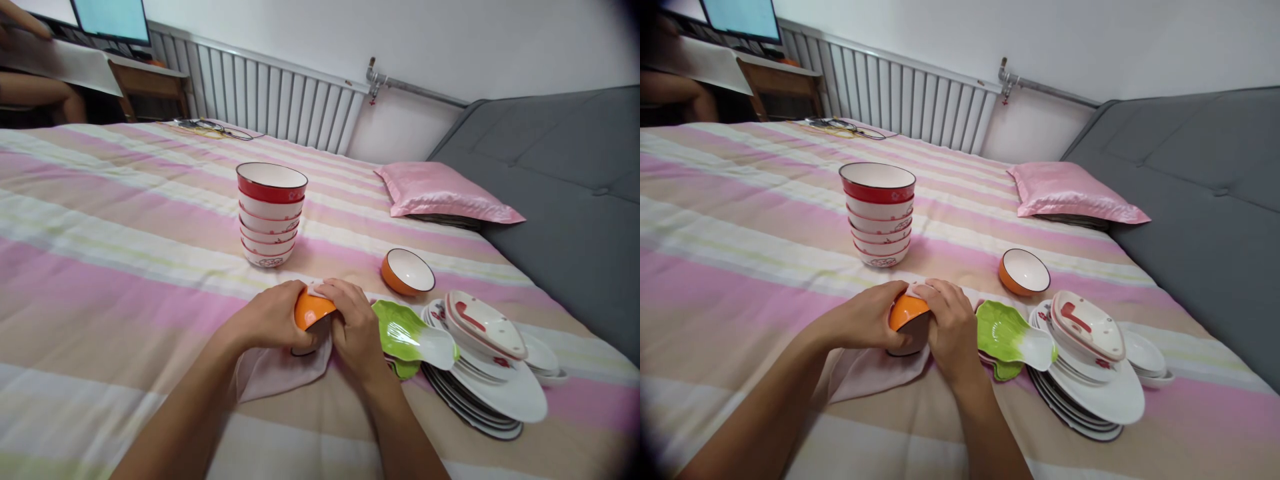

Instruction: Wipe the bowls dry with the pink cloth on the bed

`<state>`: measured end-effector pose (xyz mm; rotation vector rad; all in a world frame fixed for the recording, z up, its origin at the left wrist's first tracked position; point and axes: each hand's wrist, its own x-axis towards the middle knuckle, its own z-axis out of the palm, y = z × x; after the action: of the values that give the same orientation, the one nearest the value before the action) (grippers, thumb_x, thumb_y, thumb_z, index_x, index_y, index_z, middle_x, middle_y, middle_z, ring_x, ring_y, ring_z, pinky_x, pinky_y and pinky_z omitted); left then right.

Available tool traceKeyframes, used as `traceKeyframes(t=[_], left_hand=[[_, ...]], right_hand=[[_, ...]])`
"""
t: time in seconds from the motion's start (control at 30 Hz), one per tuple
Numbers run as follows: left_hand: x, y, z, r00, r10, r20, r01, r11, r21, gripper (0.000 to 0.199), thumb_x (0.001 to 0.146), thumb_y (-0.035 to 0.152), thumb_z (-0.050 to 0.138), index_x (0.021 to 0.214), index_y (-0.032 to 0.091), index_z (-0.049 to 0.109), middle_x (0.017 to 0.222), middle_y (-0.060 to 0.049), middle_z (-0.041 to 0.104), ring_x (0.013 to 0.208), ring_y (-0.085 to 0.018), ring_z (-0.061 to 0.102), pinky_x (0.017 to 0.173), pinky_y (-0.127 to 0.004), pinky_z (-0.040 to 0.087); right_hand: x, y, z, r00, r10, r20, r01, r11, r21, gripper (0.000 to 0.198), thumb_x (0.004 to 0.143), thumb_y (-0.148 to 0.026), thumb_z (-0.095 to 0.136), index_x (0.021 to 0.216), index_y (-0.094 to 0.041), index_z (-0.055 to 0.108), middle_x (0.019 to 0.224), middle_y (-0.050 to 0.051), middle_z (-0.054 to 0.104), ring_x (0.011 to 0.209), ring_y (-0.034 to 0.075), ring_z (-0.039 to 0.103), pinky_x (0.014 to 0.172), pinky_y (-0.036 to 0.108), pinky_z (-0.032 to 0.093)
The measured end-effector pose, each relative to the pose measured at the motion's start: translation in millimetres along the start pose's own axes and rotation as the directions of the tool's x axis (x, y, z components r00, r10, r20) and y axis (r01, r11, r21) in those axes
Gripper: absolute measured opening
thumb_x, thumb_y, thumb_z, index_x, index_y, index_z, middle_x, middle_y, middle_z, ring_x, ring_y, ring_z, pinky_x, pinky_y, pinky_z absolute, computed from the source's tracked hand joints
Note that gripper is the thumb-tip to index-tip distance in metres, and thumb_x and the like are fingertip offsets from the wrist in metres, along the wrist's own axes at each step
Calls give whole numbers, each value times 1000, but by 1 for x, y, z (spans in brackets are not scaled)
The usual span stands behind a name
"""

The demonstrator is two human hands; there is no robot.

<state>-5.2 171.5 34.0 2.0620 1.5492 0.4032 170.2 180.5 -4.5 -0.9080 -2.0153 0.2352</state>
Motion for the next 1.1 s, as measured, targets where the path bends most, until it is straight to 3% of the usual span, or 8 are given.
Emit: traceKeyframes(t=[0.23, 0.37, 0.57, 0.8, 0.93, 1.03, 1.1], left_hand=[[-2, 0, -2, 998, -33, 46, 35, 998, -56, 51, 54, 39, 68, 99, 21, 53, 92, -5, 62, 77, -25, 60, 64, -32, 43], [-4, -7, -5, 994, -64, 93, 70, 995, -65, 57, 50, 40, 71, 100, 20, 53, 93, -5, 61, 80, -26, 59, 66, -32, 44], [-6, -13, -11, 986, -44, 163, 68, 987, -146, 81, 46, 48, 78, 115, 19, 48, 109, -8, 59, 96, -29, 57, 79, -37, 45], [-1, 2, -8, 999, -18, 39, 32, 906, -421, 65, 59, 50, 72, 112, 18, 52, 113, -9, 61, 102, -28, 58, 83, -37, 47], [-3, 11, -6, 994, -88, -59, 58, 916, -396, 70, 57, 38, 72, 119, 18, 47, 111, -8, 62, 101, -28, 58, 82, -37, 49], [-3, 20, -2, 977, -144, -157, 72, 918, -389, 74, 56, 24, 66, 125, 18, 41, 98, -6, 64, 87, -25, 62, 72, -34, 51], [-1, 25, 3, 964, -104, -246, 1, 923, -386, 77, 54, 21, 64, 126, 20, 39, 96, -4, 64, 83, -23, 62, 70, -33, 51]], right_hand=[[2, 4, -1, 990, 144, 3, -142, 968, 206, 52, 73, -2, 37, 110, -26, 64, 110, 2, 64, 106, 18, 56, 95, 34, 44], [2, 7, 1, 978, 199, 65, -209, 942, 262, 56, 71, 0, 36, 114, -24, 61, 113, 2, 64, 109, 16, 56, 96, 31, 43], [0, 7, 4, 957, 267, 114, -290, 912, 289, 58, 71, 1, 32, 118, -21, 57, 119, 2, 63, 113, 15, 55, 102, 31, 39], [-1, -9, 6, 991, 124, 48, -132, 966, 224, 46, 81, -6, 38, 118, -25, 58, 118, 3, 62, 113, 17, 54, 99, 35, 43], [-3, -11, 8, 999, 1, 45, -10, 982, 188, 41, 85, -12, 42, 121, -24, 56, 124, 5, 60, 117, 19, 52, 101, 38, 43], [-3, -9, 9, 1000, -4, -27, 9, 982, 186, 45, 85, -7, 37, 120, -26, 57, 123, 4, 60, 117, 17, 52, 100, 38, 43], [-2, -6, 7, 997, 18, -71, -4, 981, 192, 48, 83, -5, 35, 120, -27, 57, 125, 4, 59, 118, 18, 51, 102, 40, 42]])
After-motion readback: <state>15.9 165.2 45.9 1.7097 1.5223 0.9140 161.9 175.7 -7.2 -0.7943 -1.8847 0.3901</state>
